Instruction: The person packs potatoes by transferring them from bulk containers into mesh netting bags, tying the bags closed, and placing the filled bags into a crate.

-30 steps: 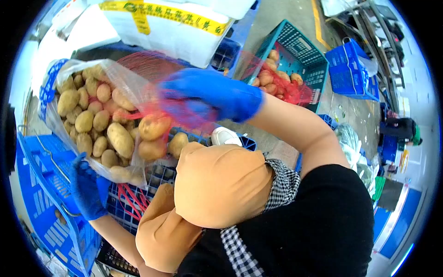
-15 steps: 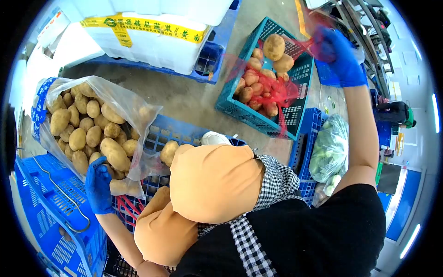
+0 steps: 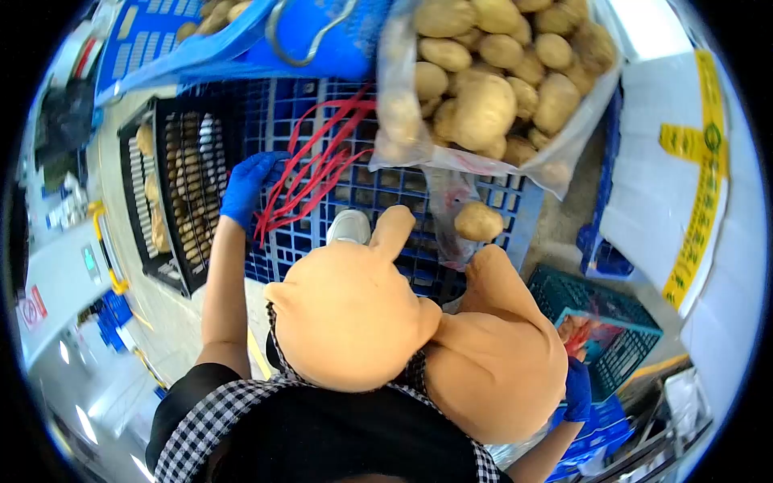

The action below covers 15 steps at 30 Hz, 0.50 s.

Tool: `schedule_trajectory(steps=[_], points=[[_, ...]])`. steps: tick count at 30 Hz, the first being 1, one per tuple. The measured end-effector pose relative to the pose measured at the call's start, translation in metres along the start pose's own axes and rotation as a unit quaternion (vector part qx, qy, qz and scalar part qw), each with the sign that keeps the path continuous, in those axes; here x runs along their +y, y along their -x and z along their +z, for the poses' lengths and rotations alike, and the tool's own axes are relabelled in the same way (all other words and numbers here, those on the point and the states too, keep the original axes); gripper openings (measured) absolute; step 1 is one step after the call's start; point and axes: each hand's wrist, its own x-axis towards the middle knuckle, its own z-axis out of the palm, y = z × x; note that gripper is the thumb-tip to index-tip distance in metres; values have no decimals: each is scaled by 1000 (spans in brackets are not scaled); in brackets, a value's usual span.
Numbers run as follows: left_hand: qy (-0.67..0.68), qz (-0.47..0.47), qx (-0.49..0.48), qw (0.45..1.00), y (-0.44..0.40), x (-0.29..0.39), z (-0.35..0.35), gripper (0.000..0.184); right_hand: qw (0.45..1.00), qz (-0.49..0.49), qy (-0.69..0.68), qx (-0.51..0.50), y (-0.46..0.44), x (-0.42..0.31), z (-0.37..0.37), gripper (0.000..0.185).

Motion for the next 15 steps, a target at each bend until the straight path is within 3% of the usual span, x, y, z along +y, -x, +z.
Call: schedule_trajectory(steps=[2, 4, 6, 8, 9, 11, 15], points=[[-116, 49, 101, 987, -10, -61, -13, 25, 998, -28, 56, -7, -14, -25, -5, 16], [-160, 74, 118, 977, -26, -66, 7, 29, 987, -77, 119, 76, -47, -41, -39, 19], [-198, 105, 108, 969, -41, -53, 31, 32, 942, -155, 232, 187, -80, -65, -75, 14], [-247, 174, 103, 948, -68, -34, 63, 32, 856, -253, 371, 257, -78, -162, -82, 13], [-281, 223, 116, 926, -87, -32, 75, 31, 860, -259, 364, 248, -79, -209, -72, 13], [-302, 283, 159, 896, -121, -25, 101, 29, 802, -362, 425, 213, -87, -270, -58, 13], [-358, 229, 154, 892, -159, -25, 119, 24, 815, -448, 363, 60, -117, -358, 1, 15]])
